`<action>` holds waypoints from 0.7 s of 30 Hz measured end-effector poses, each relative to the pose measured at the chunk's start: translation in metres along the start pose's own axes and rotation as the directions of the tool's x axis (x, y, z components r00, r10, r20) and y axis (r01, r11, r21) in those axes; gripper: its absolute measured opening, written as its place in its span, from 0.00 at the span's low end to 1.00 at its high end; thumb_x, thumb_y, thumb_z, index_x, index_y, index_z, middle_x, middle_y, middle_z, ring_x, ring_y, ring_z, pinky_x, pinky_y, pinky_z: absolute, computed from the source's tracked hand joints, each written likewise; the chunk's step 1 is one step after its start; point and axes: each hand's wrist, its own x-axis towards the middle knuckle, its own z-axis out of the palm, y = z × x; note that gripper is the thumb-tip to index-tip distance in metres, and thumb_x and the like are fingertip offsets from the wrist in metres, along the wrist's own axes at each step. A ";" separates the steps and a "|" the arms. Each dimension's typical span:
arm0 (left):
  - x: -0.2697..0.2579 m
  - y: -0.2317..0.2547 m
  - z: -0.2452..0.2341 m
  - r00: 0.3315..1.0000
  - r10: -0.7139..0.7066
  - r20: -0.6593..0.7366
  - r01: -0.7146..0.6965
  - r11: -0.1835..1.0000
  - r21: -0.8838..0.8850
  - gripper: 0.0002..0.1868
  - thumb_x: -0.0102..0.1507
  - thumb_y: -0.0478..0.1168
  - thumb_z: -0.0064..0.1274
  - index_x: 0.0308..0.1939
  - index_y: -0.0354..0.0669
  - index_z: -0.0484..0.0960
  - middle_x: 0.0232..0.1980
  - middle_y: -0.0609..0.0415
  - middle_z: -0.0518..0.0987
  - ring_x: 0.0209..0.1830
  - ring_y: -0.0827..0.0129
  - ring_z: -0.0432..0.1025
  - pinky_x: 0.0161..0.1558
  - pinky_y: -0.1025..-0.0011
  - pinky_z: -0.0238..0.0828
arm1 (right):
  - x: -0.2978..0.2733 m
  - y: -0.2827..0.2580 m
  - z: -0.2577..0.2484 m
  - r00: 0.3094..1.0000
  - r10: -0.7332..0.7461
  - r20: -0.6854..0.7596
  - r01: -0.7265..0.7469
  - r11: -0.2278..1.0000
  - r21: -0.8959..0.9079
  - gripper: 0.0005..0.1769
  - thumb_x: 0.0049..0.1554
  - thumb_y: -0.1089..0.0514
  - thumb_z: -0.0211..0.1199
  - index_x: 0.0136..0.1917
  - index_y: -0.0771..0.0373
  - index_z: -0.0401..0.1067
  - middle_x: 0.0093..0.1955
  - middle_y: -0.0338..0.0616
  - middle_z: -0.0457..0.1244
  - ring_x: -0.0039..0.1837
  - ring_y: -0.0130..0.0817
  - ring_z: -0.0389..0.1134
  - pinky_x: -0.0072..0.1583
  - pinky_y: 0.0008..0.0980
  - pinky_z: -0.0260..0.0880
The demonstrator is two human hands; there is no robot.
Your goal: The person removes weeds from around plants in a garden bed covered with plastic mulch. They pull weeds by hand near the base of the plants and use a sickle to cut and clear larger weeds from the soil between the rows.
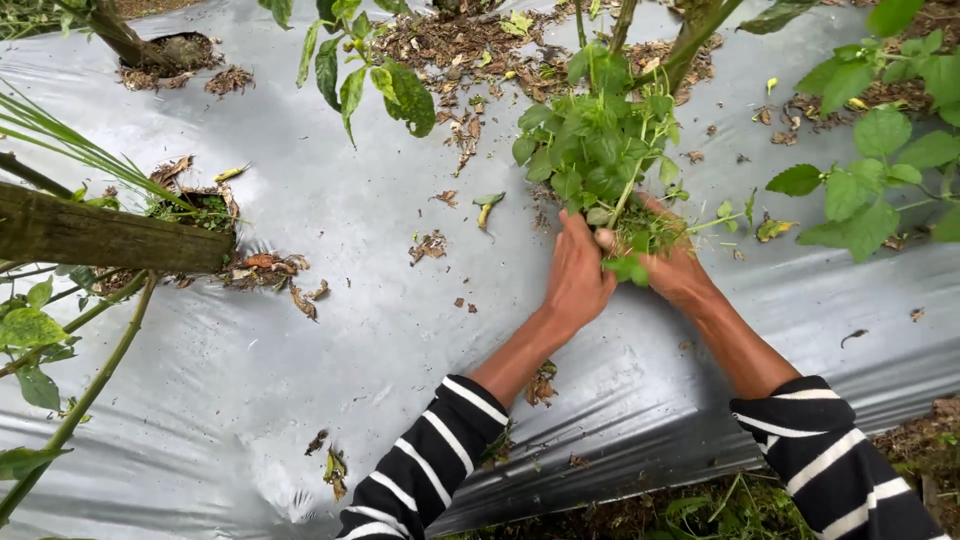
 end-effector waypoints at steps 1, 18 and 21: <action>-0.011 0.015 -0.004 0.999 0.017 0.037 -0.019 0.997 0.076 0.23 0.61 0.24 0.50 0.58 0.27 0.61 0.51 0.34 0.69 0.55 0.41 0.70 0.59 0.46 0.62 | -0.003 -0.013 0.000 0.999 -0.009 0.046 0.009 1.000 0.001 0.24 0.58 0.56 0.69 0.62 0.72 0.70 0.53 0.64 0.69 0.61 0.52 0.70 0.61 0.57 0.76; -0.117 0.158 0.059 0.820 0.272 0.504 0.082 0.815 -0.574 0.32 0.64 0.48 0.52 0.64 0.28 0.61 0.59 0.28 0.55 0.59 0.31 0.51 0.49 0.30 0.61 | -0.291 0.000 -0.167 0.481 0.876 0.025 0.299 -0.191 0.935 0.46 0.59 0.44 0.70 0.76 0.69 0.50 0.74 0.65 0.49 0.72 0.63 0.50 0.73 0.64 0.57; -0.126 0.184 0.063 0.723 0.305 0.620 0.094 0.846 -0.526 0.34 0.66 0.55 0.49 0.64 0.30 0.61 0.62 0.27 0.60 0.63 0.30 0.56 0.53 0.34 0.62 | -0.364 -0.002 -0.169 0.497 0.847 0.190 0.582 -0.488 0.650 0.52 0.60 0.40 0.70 0.81 0.66 0.44 0.80 0.66 0.43 0.78 0.69 0.45 0.76 0.66 0.53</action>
